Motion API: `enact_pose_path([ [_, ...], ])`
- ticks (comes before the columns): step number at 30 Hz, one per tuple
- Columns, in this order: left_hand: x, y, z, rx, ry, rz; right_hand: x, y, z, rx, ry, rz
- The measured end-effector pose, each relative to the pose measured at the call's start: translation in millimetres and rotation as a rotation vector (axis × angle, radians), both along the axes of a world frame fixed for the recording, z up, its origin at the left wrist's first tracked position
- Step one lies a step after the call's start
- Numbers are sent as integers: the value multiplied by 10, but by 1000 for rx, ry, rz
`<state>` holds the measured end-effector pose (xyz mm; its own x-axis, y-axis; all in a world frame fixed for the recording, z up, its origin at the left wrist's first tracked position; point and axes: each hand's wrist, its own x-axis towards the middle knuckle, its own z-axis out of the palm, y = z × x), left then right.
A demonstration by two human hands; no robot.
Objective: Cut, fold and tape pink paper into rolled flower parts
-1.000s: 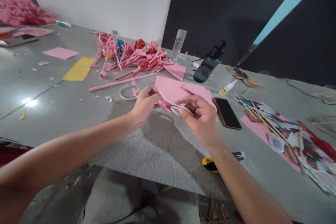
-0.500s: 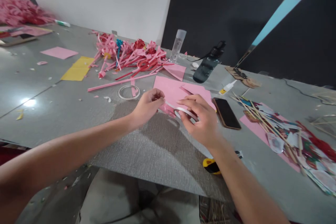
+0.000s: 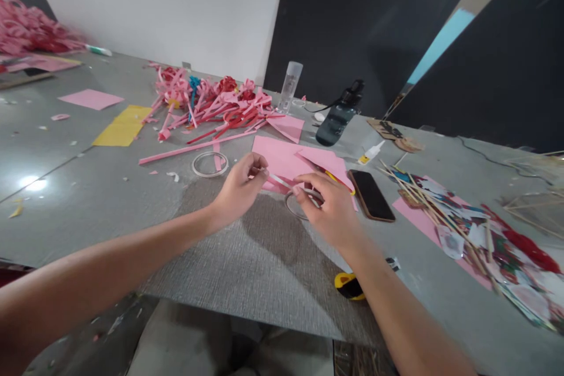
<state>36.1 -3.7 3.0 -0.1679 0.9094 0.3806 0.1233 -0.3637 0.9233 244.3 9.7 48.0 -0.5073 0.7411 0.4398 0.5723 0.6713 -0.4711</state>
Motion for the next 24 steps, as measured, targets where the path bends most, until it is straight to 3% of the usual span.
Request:
enact_pose_path([
  [6,-18,-3,-6,48,27,37,20,32,45,-67,11,-47],
  [14,-51,-2,-18,16,225,90,51,61,35,-75,-112,-115],
  [24,-58,36,-78,-89,345,-56,124,156,11,14,-151,-161],
])
